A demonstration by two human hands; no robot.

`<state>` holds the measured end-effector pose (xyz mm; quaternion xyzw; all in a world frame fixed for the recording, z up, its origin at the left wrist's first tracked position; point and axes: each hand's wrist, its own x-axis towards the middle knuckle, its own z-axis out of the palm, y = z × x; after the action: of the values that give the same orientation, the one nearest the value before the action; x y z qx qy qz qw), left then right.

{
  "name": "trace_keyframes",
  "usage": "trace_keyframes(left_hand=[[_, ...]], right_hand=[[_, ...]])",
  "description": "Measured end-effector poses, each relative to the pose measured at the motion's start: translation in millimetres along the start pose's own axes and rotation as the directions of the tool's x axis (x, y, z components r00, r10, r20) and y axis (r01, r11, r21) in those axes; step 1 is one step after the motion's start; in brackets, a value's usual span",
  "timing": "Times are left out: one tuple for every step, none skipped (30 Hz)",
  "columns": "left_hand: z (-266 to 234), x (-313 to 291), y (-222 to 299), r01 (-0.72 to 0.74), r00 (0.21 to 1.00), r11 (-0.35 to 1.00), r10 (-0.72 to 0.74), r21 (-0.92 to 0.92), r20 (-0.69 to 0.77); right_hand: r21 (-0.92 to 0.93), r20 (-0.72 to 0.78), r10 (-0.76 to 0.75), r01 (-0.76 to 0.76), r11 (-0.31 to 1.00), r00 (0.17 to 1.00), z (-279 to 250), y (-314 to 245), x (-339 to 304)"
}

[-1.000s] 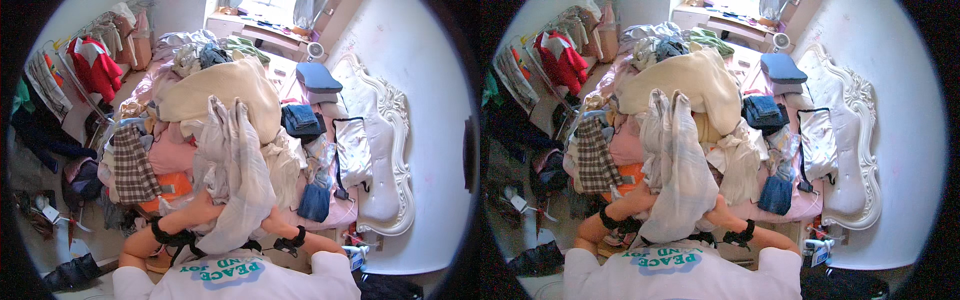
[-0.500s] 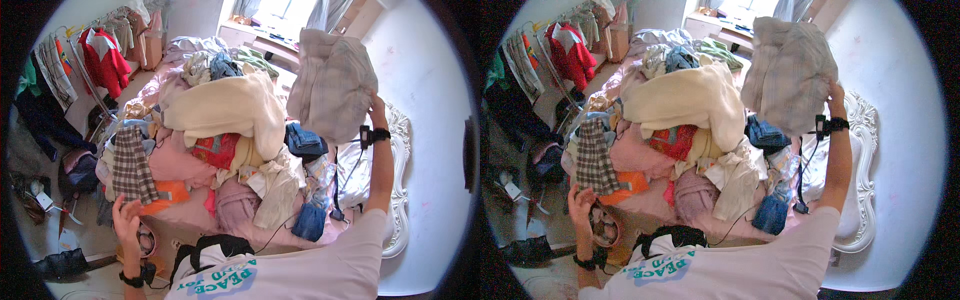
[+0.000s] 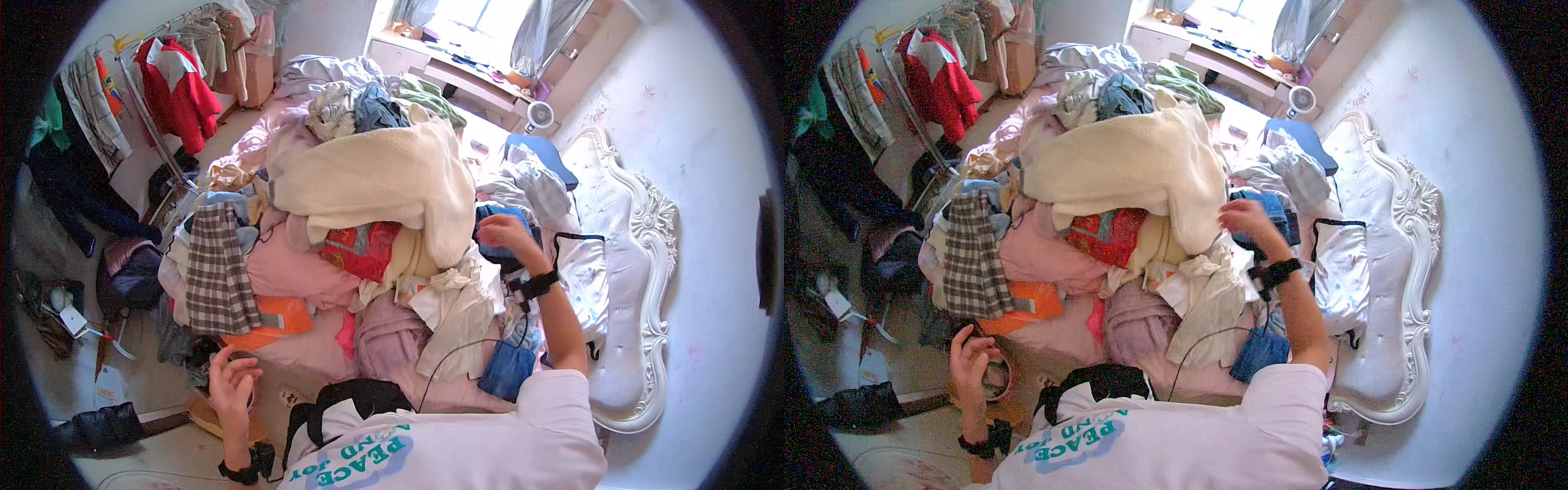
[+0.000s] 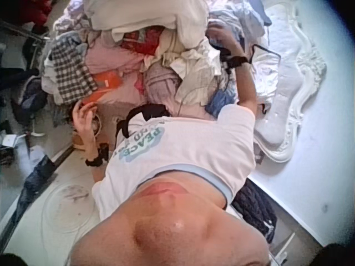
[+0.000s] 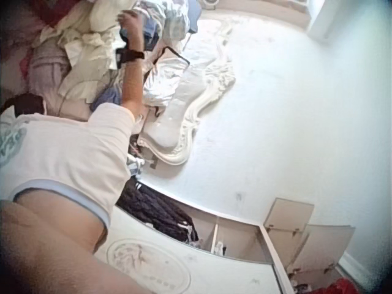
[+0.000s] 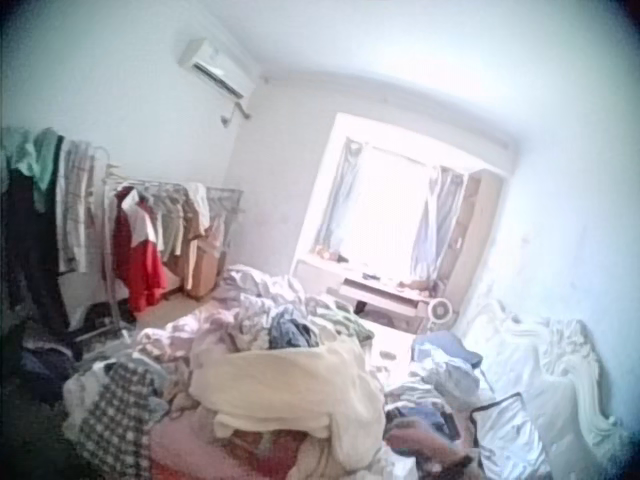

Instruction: The recorder is seen folding various items of clothing including a pair of jeans and a sweater.

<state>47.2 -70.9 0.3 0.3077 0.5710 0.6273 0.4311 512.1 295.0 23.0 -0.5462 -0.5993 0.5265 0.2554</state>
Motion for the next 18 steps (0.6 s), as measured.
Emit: trace_keyframes(left_hand=[[2.3, 3.3, 0.1, -0.022, 1.000, 0.999, 0.021, 0.032, 0.005], [5.0, 6.5, 0.9, -0.043, 0.999, 0.997, 0.042, 0.065, 0.011], [7.2, 9.6, 1.5, -0.038, 0.999, 0.997, 0.038, 0.071, 0.012], [8.9, 11.0, 3.0, -0.024, 0.999, 0.996, 0.021, 0.081, 0.035], [10.3, 11.4, 4.7, -0.008, 0.998, 0.996, 0.003, 0.090, 0.060], [12.4, 12.4, 6.3, 0.000, 0.999, 0.995, -0.005, 0.098, 0.050], [14.7, 13.8, 7.8, 0.010, 0.996, 0.995, -0.018, 0.097, 0.088], [16.2, 13.6, 9.4, 0.019, 0.992, 0.995, -0.031, 0.096, 0.123], [17.5, 11.8, 11.9, 0.027, 0.994, 0.994, -0.038, 0.102, 0.107], [20.0, 12.0, 14.6, 0.038, 0.991, 0.992, -0.053, 0.122, 0.122], [20.4, 10.8, 16.5, 0.046, 0.988, 0.989, -0.065, 0.140, 0.139], [17.1, 9.8, 12.5, 0.046, 0.987, 0.992, -0.063, 0.121, 0.146], [12.8, 7.6, 10.4, 0.051, 0.990, 0.991, -0.067, 0.125, 0.126], [9.3, 4.8, 9.4, 0.049, 0.990, 0.990, -0.066, 0.131, 0.123], [6.2, 2.0, 8.8, 0.047, 0.991, 0.990, -0.064, 0.136, 0.119], [4.2, 0.1, 8.2, 0.049, 0.992, 0.989, -0.064, 0.137, 0.105], [2.5, -2.2, 8.0, 0.045, 0.993, 0.991, -0.057, 0.124, 0.100], [0.9, -4.9, 8.0, 0.039, 0.994, 0.993, -0.050, 0.110, 0.095]], right_hand=[[-0.097, 0.061, 0.008, -0.002, 0.995, 0.998, 19.5, 5.6, -1.1], [-0.105, 0.123, 0.021, -0.008, 0.994, 0.992, 36.2, 12.7, -1.6], [-0.113, 0.189, 0.034, -0.013, 0.994, 0.981, 51.8, 19.0, -0.1], [-0.151, 0.222, -0.003, 0.037, 0.988, 0.975, 68.1, 18.5, 0.0], [-0.187, 0.255, -0.037, 0.087, 0.979, 0.966, 80.8, 17.4, -2.0], [-0.168, 0.259, -0.046, 0.092, 0.982, 0.965, 88.9, 21.3, -0.1], [-0.163, 0.273, -0.042, 0.089, 0.983, 0.961, 93.6, 23.0, 1.9], [-0.171, 0.259, -0.080, 0.127, 0.977, 0.963, 97.0, 22.7, 5.5], [-0.180, 0.247, -0.119, 0.166, 0.969, 0.962, 100.2, 22.1, 10.7], [-0.199, 0.230, -0.148, 0.195, 0.960, 0.962, 98.8, 22.9, 18.6], [-0.172, 0.206, -0.206, 0.242, 0.955, 0.957, 98.9, 27.1, 32.1], [-0.245, 0.142, -0.258, 0.287, 0.926, 0.956, 95.1, 30.6, 42.2], [-0.315, 0.095, -0.315, 0.329, 0.890, 0.944, 100.1, 24.4, 51.8], [-0.365, 0.072, -0.380, 0.379, 0.851, 0.922, 103.9, 16.0, 59.5], [-0.414, 0.053, -0.445, 0.425, 0.805, 0.894, 108.5, 7.1, 67.5], [-0.521, -0.015, -0.493, 0.414, 0.746, 0.870, 112.2, 0.8, 77.4], [-0.517, -0.043, -0.520, 0.426, 0.743, 0.853, 116.2, -9.2, 84.6], [-0.578, -0.043, -0.578, 0.452, 0.680, 0.815, 119.1, -18.4, 94.3]])
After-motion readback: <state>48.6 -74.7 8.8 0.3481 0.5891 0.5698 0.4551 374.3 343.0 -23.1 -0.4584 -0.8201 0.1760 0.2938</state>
